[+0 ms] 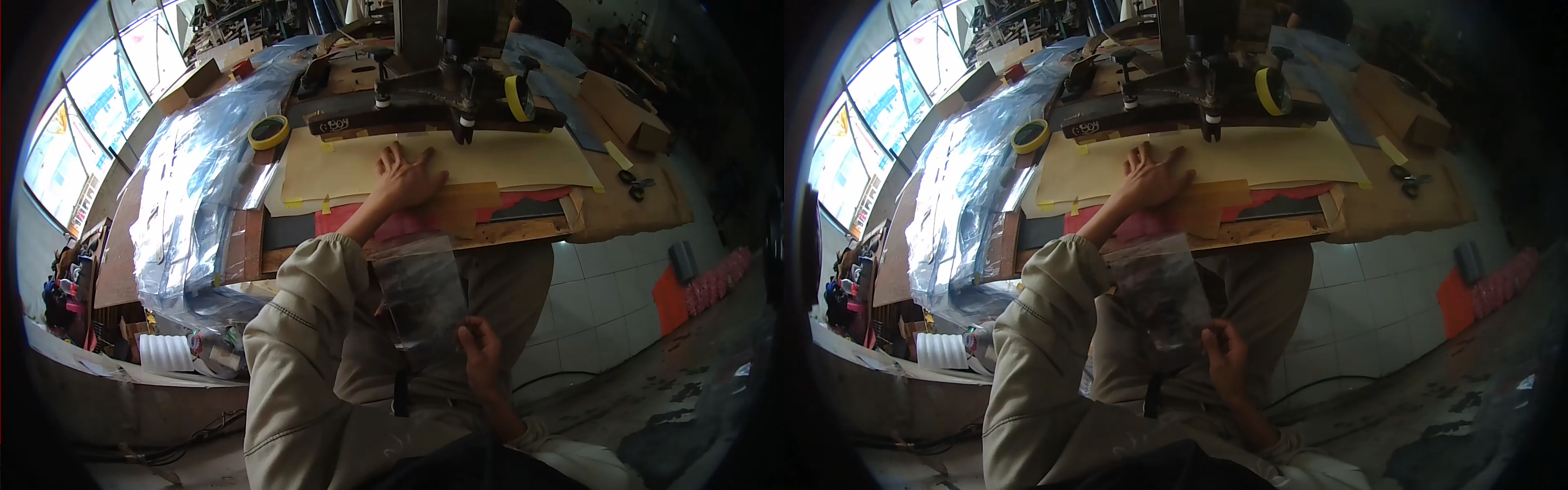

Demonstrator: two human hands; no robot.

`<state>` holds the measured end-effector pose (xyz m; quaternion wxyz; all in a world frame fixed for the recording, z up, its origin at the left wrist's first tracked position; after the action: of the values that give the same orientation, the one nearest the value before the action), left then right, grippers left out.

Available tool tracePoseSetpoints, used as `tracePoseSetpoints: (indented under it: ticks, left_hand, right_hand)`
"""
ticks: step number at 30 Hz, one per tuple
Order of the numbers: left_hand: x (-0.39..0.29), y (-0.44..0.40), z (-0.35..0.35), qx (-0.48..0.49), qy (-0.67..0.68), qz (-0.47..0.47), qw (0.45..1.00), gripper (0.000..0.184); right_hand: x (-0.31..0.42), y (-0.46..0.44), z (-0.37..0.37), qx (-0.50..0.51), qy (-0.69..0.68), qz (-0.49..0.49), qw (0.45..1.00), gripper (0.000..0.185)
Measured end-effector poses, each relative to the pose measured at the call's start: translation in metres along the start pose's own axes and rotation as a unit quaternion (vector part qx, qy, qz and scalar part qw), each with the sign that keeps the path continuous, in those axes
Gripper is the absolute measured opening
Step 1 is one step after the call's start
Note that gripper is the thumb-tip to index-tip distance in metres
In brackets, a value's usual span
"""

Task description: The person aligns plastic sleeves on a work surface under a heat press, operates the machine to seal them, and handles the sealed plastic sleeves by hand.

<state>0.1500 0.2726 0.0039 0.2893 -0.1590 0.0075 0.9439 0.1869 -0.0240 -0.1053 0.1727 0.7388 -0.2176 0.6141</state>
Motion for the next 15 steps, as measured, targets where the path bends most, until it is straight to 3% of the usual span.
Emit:
tracePoseSetpoints:
  ticks: [8,11,15]
  left_hand:
    - [0.021,-0.022,0.001,-0.094,0.007,0.071,0.993,0.078]
    - [0.017,-0.017,0.01,-0.156,0.003,0.046,0.987,0.074]
    - [0.01,-0.015,0.02,-0.144,-0.081,0.014,0.986,0.066]
  right_hand:
    - [-0.005,0.002,0.005,0.001,0.004,-0.014,1.0,0.02]
    - [-0.009,0.003,0.007,0.0,0.005,-0.017,1.0,0.02]
    - [-0.006,0.003,0.007,-0.004,0.009,-0.021,1.0,0.021]
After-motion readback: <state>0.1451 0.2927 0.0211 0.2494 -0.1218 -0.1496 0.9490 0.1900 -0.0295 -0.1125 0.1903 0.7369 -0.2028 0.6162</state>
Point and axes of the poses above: each hand's wrist, its own y-axis away from the middle knuckle, its own z-axis out of the back of the hand, x = y × z, the point moved 9 cm from there along -y, towards the middle knuckle, and after that the axes turned 1 degree about z, right-handed, at the moved point
